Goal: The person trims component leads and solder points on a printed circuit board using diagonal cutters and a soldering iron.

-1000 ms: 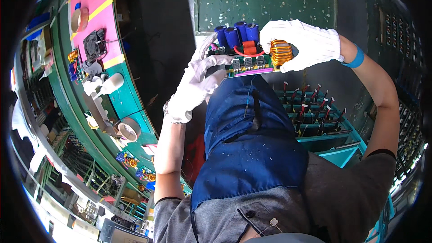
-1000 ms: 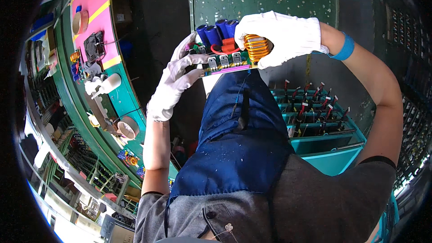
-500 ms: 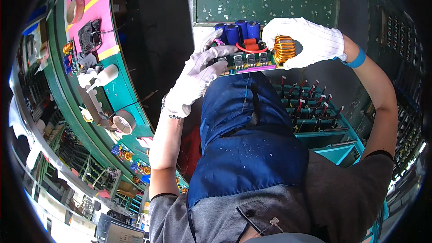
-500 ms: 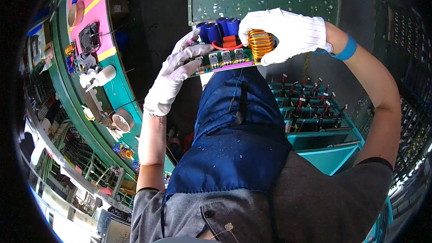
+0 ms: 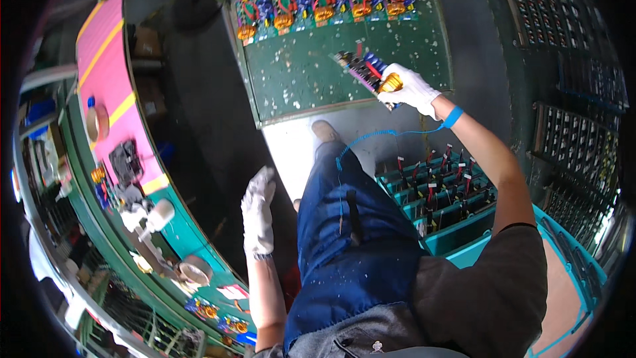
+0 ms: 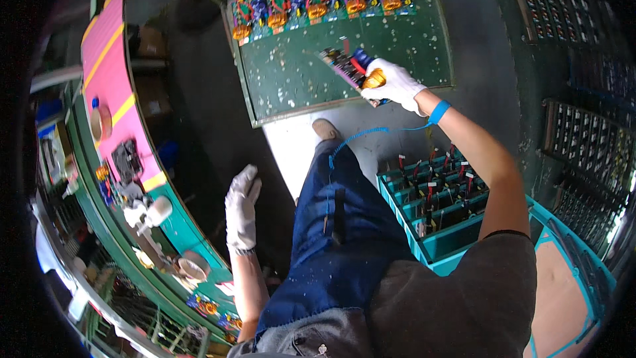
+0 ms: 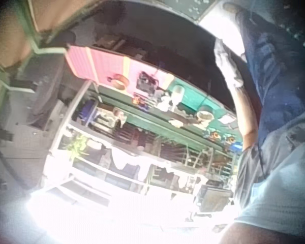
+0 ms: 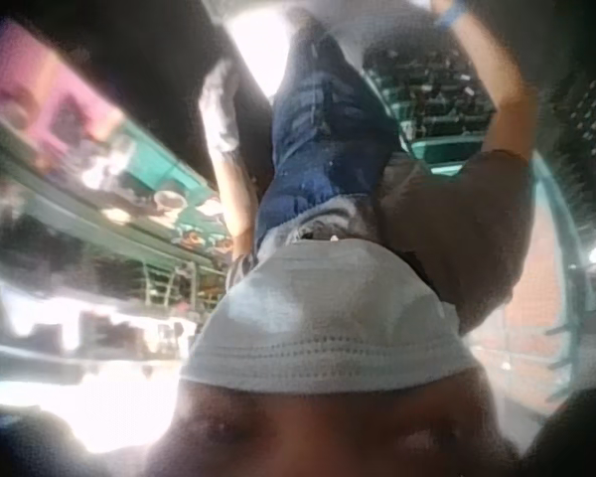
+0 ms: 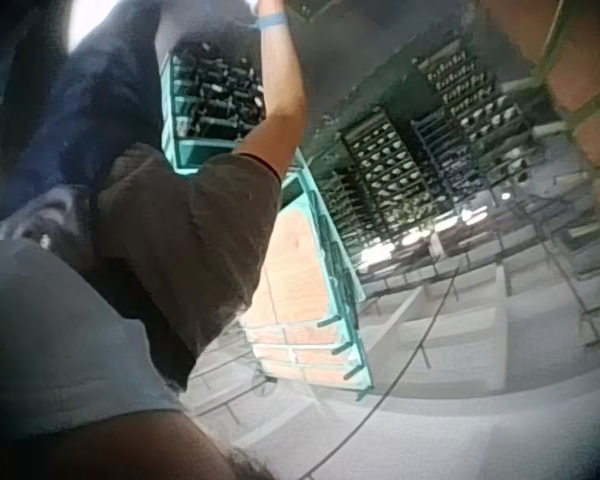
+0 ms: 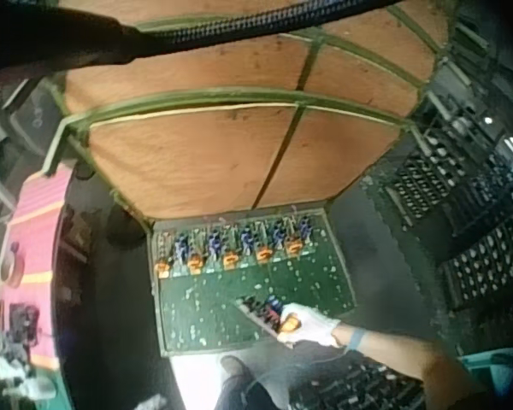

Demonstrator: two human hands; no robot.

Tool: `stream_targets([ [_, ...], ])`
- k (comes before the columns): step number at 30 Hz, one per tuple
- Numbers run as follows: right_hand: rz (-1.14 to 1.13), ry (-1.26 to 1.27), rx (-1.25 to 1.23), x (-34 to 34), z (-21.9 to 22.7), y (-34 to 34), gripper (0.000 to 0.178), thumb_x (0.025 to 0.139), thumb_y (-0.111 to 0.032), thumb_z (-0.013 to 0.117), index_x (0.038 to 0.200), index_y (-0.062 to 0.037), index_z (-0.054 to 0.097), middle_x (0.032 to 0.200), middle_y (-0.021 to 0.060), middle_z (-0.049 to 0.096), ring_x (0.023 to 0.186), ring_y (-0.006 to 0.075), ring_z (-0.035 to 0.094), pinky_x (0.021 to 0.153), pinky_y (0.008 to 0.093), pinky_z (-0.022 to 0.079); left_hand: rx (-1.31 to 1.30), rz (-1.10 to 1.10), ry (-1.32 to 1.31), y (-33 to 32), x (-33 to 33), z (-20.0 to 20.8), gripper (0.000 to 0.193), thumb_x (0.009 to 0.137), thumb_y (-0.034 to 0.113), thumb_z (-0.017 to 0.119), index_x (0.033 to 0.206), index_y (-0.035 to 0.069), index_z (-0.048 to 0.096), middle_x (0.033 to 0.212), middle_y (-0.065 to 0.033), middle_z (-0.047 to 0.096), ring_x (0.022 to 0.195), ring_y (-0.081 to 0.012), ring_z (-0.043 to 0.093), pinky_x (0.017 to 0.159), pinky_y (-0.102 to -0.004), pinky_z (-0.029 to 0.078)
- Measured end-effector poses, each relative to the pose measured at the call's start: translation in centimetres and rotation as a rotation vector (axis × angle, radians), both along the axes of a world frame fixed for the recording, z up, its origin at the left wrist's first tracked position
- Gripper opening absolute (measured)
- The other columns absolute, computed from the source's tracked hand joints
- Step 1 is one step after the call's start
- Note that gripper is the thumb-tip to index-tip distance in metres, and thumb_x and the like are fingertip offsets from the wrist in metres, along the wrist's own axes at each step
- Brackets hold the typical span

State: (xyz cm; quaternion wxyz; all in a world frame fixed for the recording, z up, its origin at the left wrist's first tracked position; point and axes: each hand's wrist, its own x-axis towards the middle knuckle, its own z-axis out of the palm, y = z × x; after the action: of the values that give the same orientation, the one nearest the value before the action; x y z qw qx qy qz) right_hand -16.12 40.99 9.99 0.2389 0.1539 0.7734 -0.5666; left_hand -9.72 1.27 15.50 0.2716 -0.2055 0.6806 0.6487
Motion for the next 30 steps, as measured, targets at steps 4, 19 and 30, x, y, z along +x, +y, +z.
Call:
stream_targets([
  [4,-0.337,0.186,0.208,-1.5,-8.5,9.3,0.033,0.068,-0.005,0.075,0.092,-0.0056,0.052,0.081,0.0071,0.058,0.072,0.0154,0.060,0.059,0.0307,0.049,-0.085,0.052,-0.275,0.4,2.0,-3.5,0.032,0.092,0.025,0.049,0.114,0.003,0.057,0.117,-0.0086,0.055,0.109,-0.0190,0.051,0.095,-0.0344,0.041],
  [19,-0.333,0.358,1.328,-14.6,-30.7,31.0,0.047,0.064,-0.014,0.076,0.105,-0.0136,0.053,0.108,0.0134,0.051,0.098,0.0363,0.049,0.083,0.0430,0.045,-0.229,-0.185,-0.597,3.9,2.7,-18.1,0.036,0.096,0.029,0.044,0.114,0.000,0.056,0.112,-0.0121,0.059,0.101,-0.0195,0.057,0.089,-0.0320,0.045],
  [30,-0.248,0.390,1.415,-16.1,-33.4,31.4,0.048,0.067,-0.020,0.075,0.108,-0.0123,0.051,0.110,0.0120,0.050,0.102,0.0317,0.048,0.087,0.0418,0.040,-0.207,-0.186,-0.618,5.5,1.1,-18.8,0.040,0.095,0.032,0.045,0.114,-0.002,0.055,0.117,-0.0144,0.057,0.107,-0.0222,0.055,0.092,-0.0336,0.043],
])
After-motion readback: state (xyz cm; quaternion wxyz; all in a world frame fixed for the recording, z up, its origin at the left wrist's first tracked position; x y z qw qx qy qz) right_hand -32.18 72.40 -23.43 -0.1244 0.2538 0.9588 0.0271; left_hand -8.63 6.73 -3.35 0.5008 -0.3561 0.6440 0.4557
